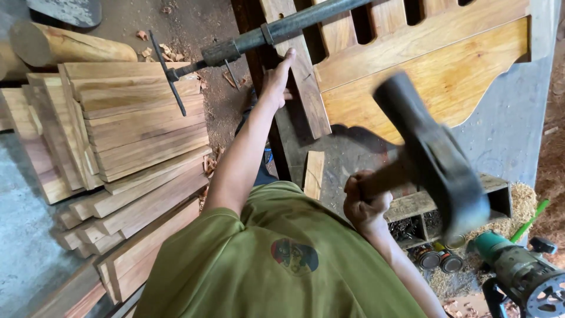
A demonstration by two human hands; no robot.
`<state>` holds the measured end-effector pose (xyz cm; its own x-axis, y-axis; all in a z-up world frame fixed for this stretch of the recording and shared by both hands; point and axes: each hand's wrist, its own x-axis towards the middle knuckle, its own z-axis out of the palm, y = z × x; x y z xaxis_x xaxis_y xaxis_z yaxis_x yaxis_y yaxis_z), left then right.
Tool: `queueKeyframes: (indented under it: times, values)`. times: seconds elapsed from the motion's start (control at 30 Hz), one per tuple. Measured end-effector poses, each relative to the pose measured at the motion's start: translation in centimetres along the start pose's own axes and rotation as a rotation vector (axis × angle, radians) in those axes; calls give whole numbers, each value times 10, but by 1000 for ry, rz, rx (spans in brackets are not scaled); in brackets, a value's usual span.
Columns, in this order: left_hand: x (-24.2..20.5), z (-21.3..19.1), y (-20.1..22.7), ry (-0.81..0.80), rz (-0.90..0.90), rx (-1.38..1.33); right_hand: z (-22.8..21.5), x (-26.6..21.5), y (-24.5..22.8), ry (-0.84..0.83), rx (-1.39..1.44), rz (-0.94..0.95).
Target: Hammering nails into a wooden furniture frame to secure slats
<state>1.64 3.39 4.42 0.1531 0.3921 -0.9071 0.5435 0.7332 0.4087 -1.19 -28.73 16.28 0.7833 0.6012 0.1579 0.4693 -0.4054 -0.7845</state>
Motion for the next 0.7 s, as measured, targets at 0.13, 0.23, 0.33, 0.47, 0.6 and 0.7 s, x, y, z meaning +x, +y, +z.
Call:
queueKeyframes:
  times: [0.13,0.23,0.33,0.47,0.6,0.7]
  values:
    - [0,0,6,-25,0,-4,18,21,4,-224,-35,295]
    - [-8,0,5,-27,29,-33,20,31,1,-484,-321,581]
    - [10,3,8,-43,44,-78,13,38,-16,-403,-279,511]
    - [-6,0,5,-41,-12,-68,8,1,0,91,-85,113]
    - [1,3,4,-16,-3,-82,36,-4,27,161,510,151]
    - [-6,-1,5,11,33,-17,28,26,3,-511,-284,653]
